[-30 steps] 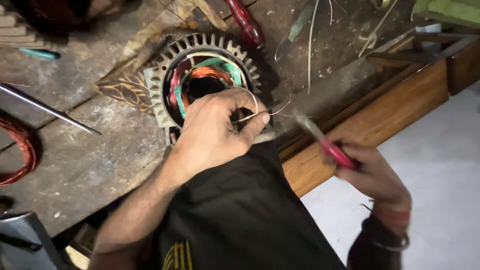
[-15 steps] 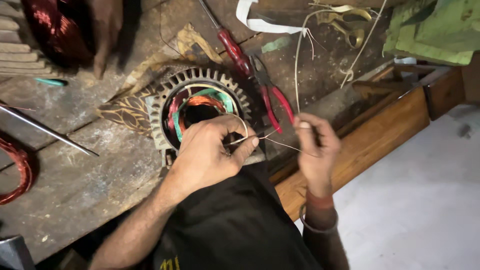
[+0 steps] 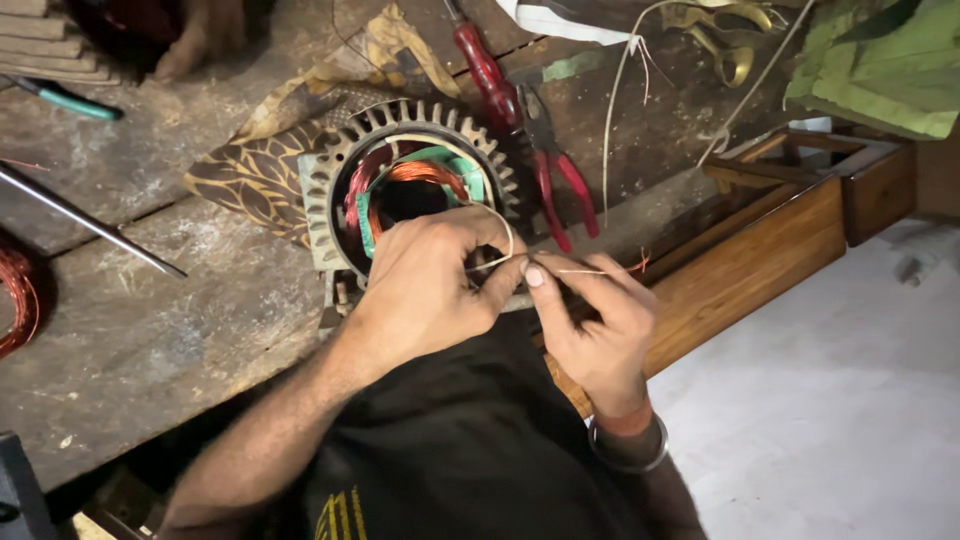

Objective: The person repairs an electrical motor by hand, using pliers to cut and adjust copper wires within the stator. They repeatedly insert and secure wires into slots, trim excess wire, and reposition the stator on the workbench.

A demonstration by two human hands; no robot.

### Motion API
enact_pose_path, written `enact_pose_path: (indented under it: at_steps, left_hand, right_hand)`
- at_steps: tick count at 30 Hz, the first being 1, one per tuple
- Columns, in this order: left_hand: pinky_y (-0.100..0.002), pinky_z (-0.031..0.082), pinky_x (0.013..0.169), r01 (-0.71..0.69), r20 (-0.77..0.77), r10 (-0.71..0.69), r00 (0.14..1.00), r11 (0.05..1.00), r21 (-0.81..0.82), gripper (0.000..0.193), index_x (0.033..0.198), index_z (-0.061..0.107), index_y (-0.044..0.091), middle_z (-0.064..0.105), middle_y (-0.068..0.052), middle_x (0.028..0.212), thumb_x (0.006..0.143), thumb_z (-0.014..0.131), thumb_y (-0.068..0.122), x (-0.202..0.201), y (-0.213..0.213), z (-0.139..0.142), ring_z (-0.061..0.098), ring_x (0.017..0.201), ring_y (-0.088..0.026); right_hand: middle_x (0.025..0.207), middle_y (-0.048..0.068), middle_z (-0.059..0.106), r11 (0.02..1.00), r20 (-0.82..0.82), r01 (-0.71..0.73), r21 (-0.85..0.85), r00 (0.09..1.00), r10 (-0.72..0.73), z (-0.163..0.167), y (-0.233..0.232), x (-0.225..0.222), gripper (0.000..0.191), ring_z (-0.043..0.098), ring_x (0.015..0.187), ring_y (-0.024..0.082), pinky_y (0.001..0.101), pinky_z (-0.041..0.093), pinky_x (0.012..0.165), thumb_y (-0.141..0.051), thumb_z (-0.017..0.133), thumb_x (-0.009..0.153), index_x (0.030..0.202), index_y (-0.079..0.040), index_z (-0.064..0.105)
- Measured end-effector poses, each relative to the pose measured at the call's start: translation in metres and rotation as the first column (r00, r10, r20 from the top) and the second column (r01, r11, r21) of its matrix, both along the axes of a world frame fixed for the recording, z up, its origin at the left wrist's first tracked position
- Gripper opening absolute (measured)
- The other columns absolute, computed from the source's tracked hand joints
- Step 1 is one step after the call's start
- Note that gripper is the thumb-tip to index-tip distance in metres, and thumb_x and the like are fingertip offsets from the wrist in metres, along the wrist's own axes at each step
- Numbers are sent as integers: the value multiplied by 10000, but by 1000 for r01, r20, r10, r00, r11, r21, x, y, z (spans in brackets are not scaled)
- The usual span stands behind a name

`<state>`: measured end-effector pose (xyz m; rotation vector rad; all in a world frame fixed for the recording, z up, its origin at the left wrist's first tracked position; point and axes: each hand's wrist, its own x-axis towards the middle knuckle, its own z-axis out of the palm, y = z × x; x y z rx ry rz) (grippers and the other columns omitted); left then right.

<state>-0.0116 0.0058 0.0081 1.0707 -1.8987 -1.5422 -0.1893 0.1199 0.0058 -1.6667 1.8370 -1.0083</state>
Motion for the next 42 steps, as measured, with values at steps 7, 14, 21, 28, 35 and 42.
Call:
enact_pose_path:
  at_steps: [7, 14, 21, 28, 35, 42]
  left_hand:
    - [-394, 566, 758, 44, -20, -43, 999, 999, 21, 152, 934, 738, 39, 755, -103, 972, 843, 771, 156, 3, -3, 0, 740, 909, -325]
    - [-393, 567, 747, 43, -17, -43, 999, 999, 29, 135, 931, 744, 48, 753, -98, 956, 858, 770, 158, 2, -3, 1, 740, 897, -322]
    - [-394, 565, 741, 55, -28, -54, 998, 998, 39, 164, 932, 738, 43, 751, -102, 963, 860, 781, 183, 3, -3, -2, 737, 902, -325]
    - [-387, 569, 753, 66, -19, -66, 998, 997, 45, 167, 926, 730, 44, 752, -97, 962, 872, 774, 196, 4, -3, -2, 741, 910, -316]
    - [-392, 567, 774, 183, -30, -182, 983, 983, 32, 202, 983, 742, 20, 755, -129, 967, 905, 734, 205, 10, -11, -2, 745, 896, -294]
    - [-381, 583, 811, 214, -46, -209, 977, 969, 127, 221, 1053, 750, 3, 776, -155, 1001, 949, 659, 176, 23, -24, 4, 762, 931, -283]
  right_hand:
    - [803, 71, 678, 839, 775, 27, 544, 366, -515, -35, -6, -15, 136, 592, 630, 93, 241, 459, 500, -81, 682, 1038, 1033, 54, 700]
    - [918, 103, 702, 942, 382, 62, 329, 904, -192, 18, 6, -2, 239, 646, 749, 142, 269, 515, 626, -60, 653, 979, 1201, 26, 679]
    - [1085, 111, 741, 953, 131, 267, 143, 949, -286, 14, -1, 21, 239, 722, 839, 138, 259, 591, 685, -20, 666, 1006, 1239, 19, 631]
    - [1050, 112, 752, 920, 418, 321, 226, 821, -389, -13, 3, -8, 169, 703, 810, 107, 224, 578, 674, -10, 703, 1005, 1162, 29, 652]
    - [1045, 136, 750, 878, -295, 174, -445, 898, -327, 17, -58, -46, 132, 719, 891, 210, 310, 561, 786, -13, 771, 1101, 1141, 30, 653]
    - [993, 91, 725, 951, -296, 137, -279, 929, -221, -16, -69, -69, 46, 702, 894, 239, 334, 519, 749, -63, 737, 1083, 1052, -36, 716]
